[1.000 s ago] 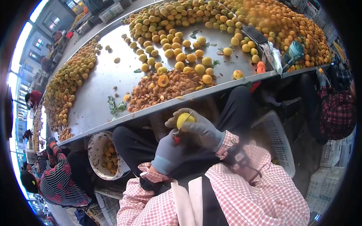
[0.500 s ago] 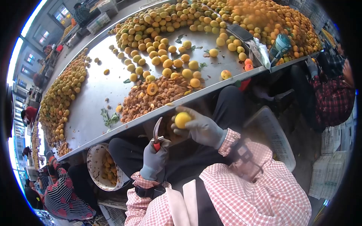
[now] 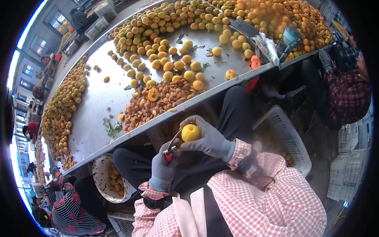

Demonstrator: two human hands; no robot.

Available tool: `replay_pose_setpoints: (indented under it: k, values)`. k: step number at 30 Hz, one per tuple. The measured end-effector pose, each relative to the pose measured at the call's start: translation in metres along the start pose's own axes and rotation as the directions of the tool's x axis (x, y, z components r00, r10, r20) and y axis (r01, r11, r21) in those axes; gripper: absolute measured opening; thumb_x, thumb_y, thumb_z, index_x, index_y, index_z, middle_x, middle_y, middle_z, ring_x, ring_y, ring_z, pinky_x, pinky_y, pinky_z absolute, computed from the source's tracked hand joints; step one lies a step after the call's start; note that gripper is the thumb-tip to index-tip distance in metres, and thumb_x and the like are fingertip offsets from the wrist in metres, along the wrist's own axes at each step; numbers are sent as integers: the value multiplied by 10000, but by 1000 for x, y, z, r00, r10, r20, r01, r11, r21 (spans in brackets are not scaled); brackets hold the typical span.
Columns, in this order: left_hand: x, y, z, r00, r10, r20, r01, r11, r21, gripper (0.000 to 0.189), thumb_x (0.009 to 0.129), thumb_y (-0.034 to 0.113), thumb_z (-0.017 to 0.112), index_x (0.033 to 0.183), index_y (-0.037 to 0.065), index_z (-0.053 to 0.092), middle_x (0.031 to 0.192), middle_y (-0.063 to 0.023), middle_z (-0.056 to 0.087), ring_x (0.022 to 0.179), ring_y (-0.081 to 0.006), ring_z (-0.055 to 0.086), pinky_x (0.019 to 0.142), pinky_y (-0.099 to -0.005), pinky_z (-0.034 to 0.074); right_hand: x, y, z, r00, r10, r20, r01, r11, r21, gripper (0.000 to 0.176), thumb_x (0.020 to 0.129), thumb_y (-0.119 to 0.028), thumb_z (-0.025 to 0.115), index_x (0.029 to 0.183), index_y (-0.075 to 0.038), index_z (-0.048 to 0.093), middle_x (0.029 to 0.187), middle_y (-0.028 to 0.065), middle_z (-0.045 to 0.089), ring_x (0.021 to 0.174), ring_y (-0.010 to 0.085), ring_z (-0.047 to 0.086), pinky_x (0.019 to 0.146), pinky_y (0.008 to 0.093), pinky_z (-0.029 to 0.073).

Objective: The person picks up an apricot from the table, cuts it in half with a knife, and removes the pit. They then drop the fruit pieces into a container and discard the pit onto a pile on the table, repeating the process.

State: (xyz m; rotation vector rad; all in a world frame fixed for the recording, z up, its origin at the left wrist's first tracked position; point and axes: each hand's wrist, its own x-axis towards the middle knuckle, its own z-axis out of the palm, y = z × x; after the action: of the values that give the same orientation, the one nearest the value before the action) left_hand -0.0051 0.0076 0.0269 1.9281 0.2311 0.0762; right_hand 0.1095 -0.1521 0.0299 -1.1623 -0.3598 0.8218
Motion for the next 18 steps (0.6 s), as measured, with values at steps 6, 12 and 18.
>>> replay_pose_setpoints:
  k: [6, 12, 18]
  values:
    - [0, -5, 1, 992, 125, -34, -110, 953, 281, 335, 834, 107, 640, 1162, 110, 572, 914, -141, 669, 814, -288, 662, 681, -332, 507, -4, 7, 11, 999, -45, -23, 48, 981, 187, 554, 741, 21, 753, 1188, -94, 447, 1060, 41, 547, 988, 110, 548, 894, 263, 477]
    - [-3, -11, 2, 974, 222, -29, -190, 887, 421, 387, 778, 123, 671, 1147, 122, 555, 874, -149, 661, 753, -354, 642, 612, -388, 504, -6, 11, 23, 993, -119, 13, 110, 950, 292, 519, 756, 28, 736, 1170, -92, 447, 1107, 62, 552, 1030, 157, 568, 921, 303, 485]
    - [-5, -1, 6, 987, 161, -25, -144, 930, 338, 437, 763, 174, 711, 1158, 98, 539, 897, -154, 658, 787, -362, 640, 641, -386, 511, -9, 11, 28, 989, -149, -1, 140, 928, 344, 511, 767, 57, 710, 1173, -82, 432, 1120, 66, 539, 1056, 177, 576, 930, 331, 486]
